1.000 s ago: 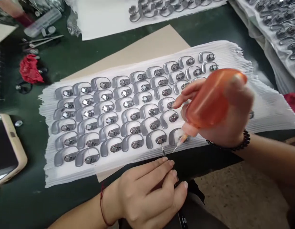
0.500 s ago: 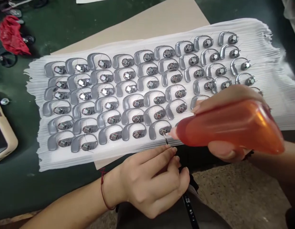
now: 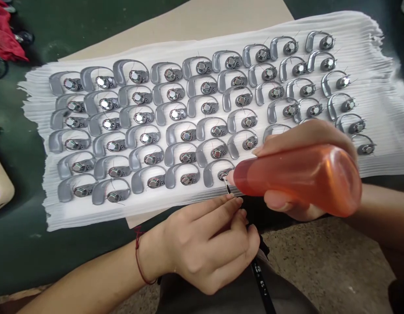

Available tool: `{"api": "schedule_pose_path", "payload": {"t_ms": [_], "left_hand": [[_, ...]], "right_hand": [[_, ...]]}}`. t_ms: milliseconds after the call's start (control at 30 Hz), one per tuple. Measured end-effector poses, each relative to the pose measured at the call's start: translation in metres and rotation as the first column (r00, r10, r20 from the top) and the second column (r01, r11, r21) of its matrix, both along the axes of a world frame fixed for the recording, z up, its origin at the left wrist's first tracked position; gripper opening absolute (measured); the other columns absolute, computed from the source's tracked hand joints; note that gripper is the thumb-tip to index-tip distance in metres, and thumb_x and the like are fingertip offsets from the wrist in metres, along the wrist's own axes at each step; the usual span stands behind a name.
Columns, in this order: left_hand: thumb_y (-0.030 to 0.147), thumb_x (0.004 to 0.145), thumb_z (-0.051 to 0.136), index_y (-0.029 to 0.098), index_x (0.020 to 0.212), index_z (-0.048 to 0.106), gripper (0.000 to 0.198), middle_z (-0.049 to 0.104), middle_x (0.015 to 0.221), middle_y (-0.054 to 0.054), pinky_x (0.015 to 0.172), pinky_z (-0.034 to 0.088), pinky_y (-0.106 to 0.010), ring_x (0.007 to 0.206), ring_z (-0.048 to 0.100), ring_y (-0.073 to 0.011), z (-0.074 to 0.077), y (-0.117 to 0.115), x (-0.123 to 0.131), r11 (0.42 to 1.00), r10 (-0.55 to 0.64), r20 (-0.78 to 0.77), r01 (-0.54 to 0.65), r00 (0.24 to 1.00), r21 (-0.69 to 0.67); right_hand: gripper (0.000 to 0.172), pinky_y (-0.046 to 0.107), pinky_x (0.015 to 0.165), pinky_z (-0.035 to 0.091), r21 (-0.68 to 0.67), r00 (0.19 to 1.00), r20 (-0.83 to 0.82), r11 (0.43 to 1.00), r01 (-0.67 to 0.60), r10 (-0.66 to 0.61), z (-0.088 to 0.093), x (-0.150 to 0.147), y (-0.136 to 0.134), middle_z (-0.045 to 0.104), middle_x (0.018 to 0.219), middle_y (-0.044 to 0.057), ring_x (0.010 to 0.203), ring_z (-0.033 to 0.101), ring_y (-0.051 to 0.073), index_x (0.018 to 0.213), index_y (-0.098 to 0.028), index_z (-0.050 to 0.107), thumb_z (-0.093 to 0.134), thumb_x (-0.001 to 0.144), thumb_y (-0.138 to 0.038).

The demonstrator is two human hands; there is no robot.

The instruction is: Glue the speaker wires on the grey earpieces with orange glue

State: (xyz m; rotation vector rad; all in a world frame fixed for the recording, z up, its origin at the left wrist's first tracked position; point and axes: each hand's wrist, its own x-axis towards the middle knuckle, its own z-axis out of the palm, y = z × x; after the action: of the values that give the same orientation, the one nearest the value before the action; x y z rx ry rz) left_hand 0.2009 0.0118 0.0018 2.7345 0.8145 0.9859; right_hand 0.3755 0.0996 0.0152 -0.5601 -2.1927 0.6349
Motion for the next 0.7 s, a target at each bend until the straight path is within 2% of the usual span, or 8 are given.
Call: {"api": "schedule_pose_path", "payload": {"t_ms": [200, 433, 500, 600, 667, 700], "left_hand": [[0.014, 0.08, 0.052, 0.013, 0.083, 0.069, 0.017, 0.068, 0.075, 0.001, 0.079, 0.057, -0.029, 0.073, 0.067, -0.018, 0.0001, -0.001, 0.0014, 1.0, 0.012, 0.0, -0.012, 1.0, -0.004], [0.015, 0.08, 0.053, 0.015, 0.08, 0.068, 0.015, 0.065, 0.072, 0.002, 0.079, 0.056, -0.026, 0.071, 0.066, -0.0147, 0.0027, 0.0006, 0.0013, 1.0, 0.023, -0.026, -0.023, 0.999, 0.001], [0.015, 0.08, 0.053, 0.015, 0.081, 0.068, 0.015, 0.065, 0.073, 0.002, 0.079, 0.056, -0.027, 0.071, 0.066, -0.0148, 0.0024, 0.0012, 0.0014, 1.0, 0.022, -0.024, -0.022, 0.999, 0.001], [0.016, 0.08, 0.055, 0.015, 0.082, 0.068, 0.013, 0.065, 0.074, 0.002, 0.081, 0.056, -0.027, 0.072, 0.066, -0.0149, 0.0018, 0.0013, 0.0017, 1.0, 0.026, -0.026, -0.026, 0.999, -0.005], [0.017, 0.08, 0.056, 0.016, 0.082, 0.068, 0.013, 0.065, 0.074, 0.002, 0.081, 0.056, -0.027, 0.074, 0.066, -0.0155, 0.0018, 0.0011, 0.0016, 1.0, 0.028, -0.03, -0.028, 0.999, -0.002], [0.018, 0.08, 0.056, 0.016, 0.083, 0.068, 0.013, 0.065, 0.075, 0.002, 0.082, 0.056, -0.027, 0.074, 0.066, -0.0158, 0.002, 0.001, 0.0013, 1.0, 0.03, -0.032, -0.03, 0.999, -0.001]], "right_hand": [[0.021, 0.011, 0.057, 0.05, -0.016, 1.0, -0.006, 1.0, -0.018, 0.018, -0.0031, 0.0019, 0.001, 0.057, 0.08, 0.0, 0.065, 0.054, 0.002, 0.087, -0.013, 0.052, 0.053, 0.083, -0.034], [0.021, 0.002, 0.073, 0.046, -0.024, 0.999, 0.023, 0.999, 0.036, -0.036, -0.0051, 0.0053, -0.0023, 0.056, 0.087, -0.006, 0.074, 0.051, -0.004, 0.09, -0.012, 0.055, 0.053, 0.082, -0.031], [0.02, 0.003, 0.073, 0.046, -0.04, 0.998, 0.037, 0.998, 0.058, -0.056, -0.0043, 0.0055, -0.0028, 0.056, 0.086, -0.007, 0.073, 0.052, -0.004, 0.092, -0.012, 0.054, 0.053, 0.081, -0.03], [0.023, 0.005, 0.069, 0.048, 0.021, 0.999, 0.043, 0.999, 0.025, -0.026, -0.0035, 0.0051, -0.0037, 0.057, 0.085, -0.007, 0.072, 0.053, -0.002, 0.092, -0.013, 0.053, 0.051, 0.081, -0.033], [0.021, 0.004, 0.071, 0.048, 0.027, 0.995, 0.032, 0.995, 0.094, -0.095, -0.0039, 0.0045, -0.0059, 0.058, 0.086, -0.006, 0.073, 0.054, -0.002, 0.092, -0.013, 0.053, 0.052, 0.081, -0.03], [0.018, 0.004, 0.071, 0.048, -0.018, 0.99, 0.036, 0.99, 0.139, -0.139, -0.0043, 0.0043, -0.0073, 0.058, 0.087, -0.006, 0.073, 0.055, -0.002, 0.092, -0.013, 0.054, 0.053, 0.081, -0.027]]}}
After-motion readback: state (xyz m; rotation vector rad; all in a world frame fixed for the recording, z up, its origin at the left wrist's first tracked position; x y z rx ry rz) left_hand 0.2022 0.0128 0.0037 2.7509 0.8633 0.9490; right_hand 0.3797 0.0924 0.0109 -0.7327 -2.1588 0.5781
